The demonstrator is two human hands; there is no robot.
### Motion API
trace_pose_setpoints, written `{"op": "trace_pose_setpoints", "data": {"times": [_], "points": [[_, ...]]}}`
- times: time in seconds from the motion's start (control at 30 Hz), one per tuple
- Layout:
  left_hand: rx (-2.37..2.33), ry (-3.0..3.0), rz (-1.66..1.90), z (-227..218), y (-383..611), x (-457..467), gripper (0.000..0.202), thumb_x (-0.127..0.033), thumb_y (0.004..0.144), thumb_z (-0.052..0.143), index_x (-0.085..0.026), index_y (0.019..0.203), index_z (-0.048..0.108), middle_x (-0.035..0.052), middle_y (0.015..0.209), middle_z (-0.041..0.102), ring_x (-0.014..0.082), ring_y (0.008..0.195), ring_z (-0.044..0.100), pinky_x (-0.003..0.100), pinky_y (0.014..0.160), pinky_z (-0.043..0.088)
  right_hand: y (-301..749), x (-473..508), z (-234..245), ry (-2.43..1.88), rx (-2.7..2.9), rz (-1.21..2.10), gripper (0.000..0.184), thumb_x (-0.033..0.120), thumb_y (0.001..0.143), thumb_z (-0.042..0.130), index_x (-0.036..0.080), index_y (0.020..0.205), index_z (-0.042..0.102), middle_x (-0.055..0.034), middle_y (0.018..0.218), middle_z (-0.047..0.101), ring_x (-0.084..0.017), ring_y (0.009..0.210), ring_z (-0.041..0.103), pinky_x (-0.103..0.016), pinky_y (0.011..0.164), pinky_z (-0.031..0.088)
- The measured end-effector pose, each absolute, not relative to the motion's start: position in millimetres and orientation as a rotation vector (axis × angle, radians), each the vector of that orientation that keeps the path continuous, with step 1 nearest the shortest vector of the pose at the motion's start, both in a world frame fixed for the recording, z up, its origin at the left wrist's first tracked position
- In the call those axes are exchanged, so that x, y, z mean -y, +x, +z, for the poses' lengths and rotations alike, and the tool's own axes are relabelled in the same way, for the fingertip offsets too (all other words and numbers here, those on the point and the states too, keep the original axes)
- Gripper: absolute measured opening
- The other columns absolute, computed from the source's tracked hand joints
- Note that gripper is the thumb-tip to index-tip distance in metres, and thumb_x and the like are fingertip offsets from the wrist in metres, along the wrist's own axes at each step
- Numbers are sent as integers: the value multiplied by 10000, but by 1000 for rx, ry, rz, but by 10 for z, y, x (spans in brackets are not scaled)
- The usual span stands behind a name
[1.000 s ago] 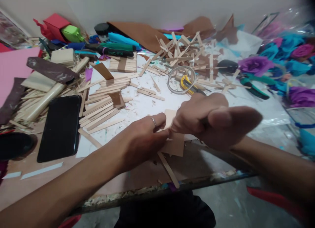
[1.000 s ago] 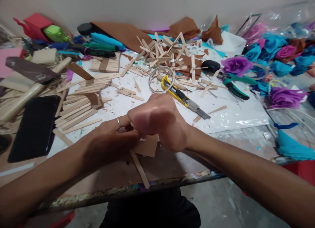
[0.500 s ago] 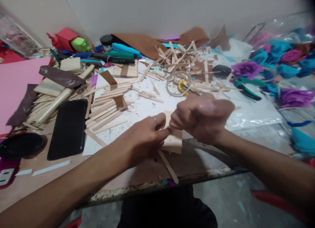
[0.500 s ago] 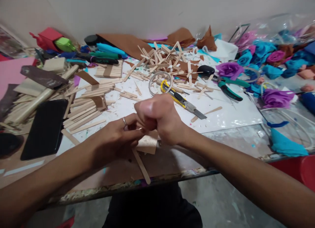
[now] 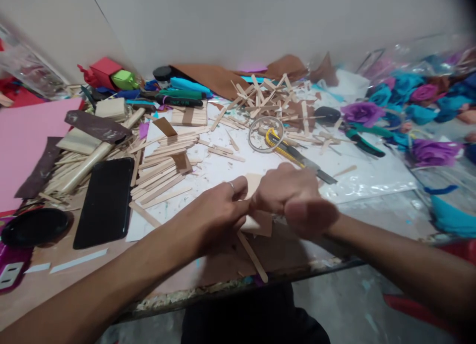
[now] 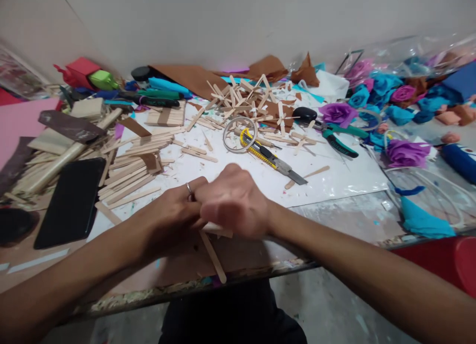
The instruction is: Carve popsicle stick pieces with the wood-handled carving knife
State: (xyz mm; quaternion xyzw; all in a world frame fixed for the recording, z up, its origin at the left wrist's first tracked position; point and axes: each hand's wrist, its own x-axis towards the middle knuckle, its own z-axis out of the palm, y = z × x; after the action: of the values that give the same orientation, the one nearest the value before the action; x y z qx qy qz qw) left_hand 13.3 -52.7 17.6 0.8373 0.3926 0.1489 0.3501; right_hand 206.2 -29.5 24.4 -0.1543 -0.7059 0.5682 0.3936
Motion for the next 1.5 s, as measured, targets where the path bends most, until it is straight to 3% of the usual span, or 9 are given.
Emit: {"op": "trace_pose_setpoints", "data": {"times": [0.1, 0.47, 0.6, 0.7, 0.77, 0.87, 0.93, 1.3, 1.5], "points": [[-941, 2377, 356, 136, 109, 536, 201, -202, 938, 500, -166, 862, 682, 63, 1012, 575, 150, 766, 440, 290, 665, 346, 2075, 279, 222, -257, 1588, 1459, 530, 459, 979, 541, 242, 565, 294, 68, 510, 216, -94, 435, 189, -300, 446, 179], [-867, 2499, 326, 90, 66, 523, 196, -158, 927, 530, -181, 965, 721, 88, 1095, 593, 181, 850, 520, 310, 719, 401, 2000, 235, 249, -169, 1374, 1693, 461, 344, 955, 520, 225, 551, 334, 73, 500, 233, -79, 416, 173, -263, 416, 175], [-929, 2497, 374, 51, 63, 551, 154, -161, 926, 559, -185, 943, 710, 82, 1055, 600, 177, 817, 522, 309, 705, 416, 2012, 312, 201, -202, 1468, 1472, 443, 328, 938, 551, 217, 555, 358, 64, 529, 237, -84, 439, 218, -274, 453, 160], [-916, 2576, 385, 57, 61, 568, 196, -164, 984, 515, -173, 914, 699, 77, 974, 587, 165, 764, 528, 296, 660, 408, 2044, 318, 217, -222, 1362, 1537, 465, 381, 905, 614, 223, 545, 368, 68, 498, 248, -87, 416, 229, -270, 440, 195], [-898, 2625, 391, 63, 59, 566, 235, -161, 1015, 491, -166, 1001, 726, 71, 935, 591, 163, 753, 546, 288, 656, 419, 2081, 259, 243, -249, 1273, 1668, 521, 459, 865, 665, 225, 528, 344, 73, 473, 235, -89, 411, 219, -267, 435, 225], [-892, 2650, 437, 51, 49, 549, 313, -168, 1061, 452, -162, 1148, 752, 61, 905, 595, 150, 739, 556, 268, 659, 436, 2155, 116, 283, -229, 1142, 1821, 609, 648, 921, 527, 225, 531, 329, 73, 430, 208, -90, 368, 162, -244, 378, 209], [-874, 2642, 502, 35, 39, 539, 330, -163, 1069, 448, -173, 1209, 747, 58, 918, 598, 141, 741, 551, 256, 660, 435, 2208, 43, 312, -259, 1105, 1809, 635, 690, 939, 476, 225, 530, 338, 72, 427, 195, -93, 359, 146, -240, 362, 203], [-966, 2377, 430, 53, 58, 570, 325, -292, 1103, 424, -210, 1147, 736, 18, 869, 529, 116, 693, 435, 270, 647, 330, 2291, 211, 441, -336, 1159, 1735, 557, 502, 886, 643, 210, 527, 333, 69, 458, 207, -85, 408, 195, -271, 445, 253], [-963, 2059, 341, 202, 13, 552, 224, -390, 1051, 540, -214, 1072, 678, 14, 892, 573, 128, 724, 446, 272, 639, 321, 2243, 328, 498, -489, 1149, 1805, 669, 575, 833, 763, 194, 488, 336, 70, 445, 232, -79, 426, 220, -288, 487, 242]]}}
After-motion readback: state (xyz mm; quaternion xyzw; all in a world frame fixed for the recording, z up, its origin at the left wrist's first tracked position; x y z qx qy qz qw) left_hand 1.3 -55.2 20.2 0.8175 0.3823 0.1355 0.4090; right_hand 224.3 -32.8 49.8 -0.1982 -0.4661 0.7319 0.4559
